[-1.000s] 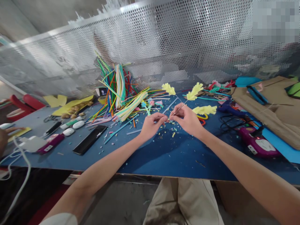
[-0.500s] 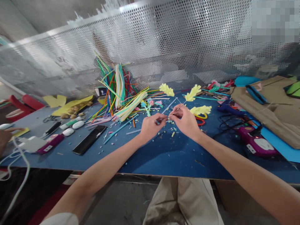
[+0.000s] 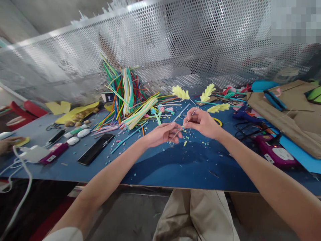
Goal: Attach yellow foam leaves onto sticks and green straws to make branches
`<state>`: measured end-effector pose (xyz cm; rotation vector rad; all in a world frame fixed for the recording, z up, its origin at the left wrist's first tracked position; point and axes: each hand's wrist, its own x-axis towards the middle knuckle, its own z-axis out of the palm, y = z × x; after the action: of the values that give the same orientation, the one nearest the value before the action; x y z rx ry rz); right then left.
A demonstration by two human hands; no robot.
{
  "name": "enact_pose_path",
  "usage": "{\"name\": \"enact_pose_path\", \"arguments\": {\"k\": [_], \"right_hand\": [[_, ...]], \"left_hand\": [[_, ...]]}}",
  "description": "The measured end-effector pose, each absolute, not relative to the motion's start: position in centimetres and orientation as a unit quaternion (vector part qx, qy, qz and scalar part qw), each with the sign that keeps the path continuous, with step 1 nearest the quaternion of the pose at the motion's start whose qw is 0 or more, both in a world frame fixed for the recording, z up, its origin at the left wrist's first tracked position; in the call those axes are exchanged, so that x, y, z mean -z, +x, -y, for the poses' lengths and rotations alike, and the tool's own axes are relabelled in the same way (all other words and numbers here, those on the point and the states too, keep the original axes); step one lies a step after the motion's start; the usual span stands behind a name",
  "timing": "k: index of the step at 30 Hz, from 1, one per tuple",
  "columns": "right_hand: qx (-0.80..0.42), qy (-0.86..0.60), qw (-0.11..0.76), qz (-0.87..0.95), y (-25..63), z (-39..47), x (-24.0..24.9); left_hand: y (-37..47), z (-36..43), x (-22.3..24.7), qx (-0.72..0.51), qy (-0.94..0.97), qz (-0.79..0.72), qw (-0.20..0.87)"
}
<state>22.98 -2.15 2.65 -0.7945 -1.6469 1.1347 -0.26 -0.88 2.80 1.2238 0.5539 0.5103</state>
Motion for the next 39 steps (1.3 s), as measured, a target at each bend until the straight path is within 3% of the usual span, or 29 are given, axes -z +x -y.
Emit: {"name": "enact_pose_path", "arguments": {"k": [5, 23, 30, 39], "right_hand": [[-0.469, -0.307, 0.485, 0.672, 22.2, 2.4, -1.9], [-0.452, -0.348, 0.516, 0.639, 20.7, 3.3, -1.6], [-0.421, -0.371, 0.468, 0.683, 20.9, 3.5, -2.2], [-0.362, -0.374, 0.467, 0.715, 20.8, 3.5, -2.0]], "left_hand": [[0.0, 2.2, -3.9, -0.167, 0.515, -0.218, 0.812], [0.4, 2.4, -3.6, -0.218, 0.553, -0.259, 0.762], [0.4, 2.0, -3.5, -0.182, 0.505, -0.286, 0.794], [0.1, 1.6, -3.3, -0.143, 0.438, -0.269, 0.846]]}}
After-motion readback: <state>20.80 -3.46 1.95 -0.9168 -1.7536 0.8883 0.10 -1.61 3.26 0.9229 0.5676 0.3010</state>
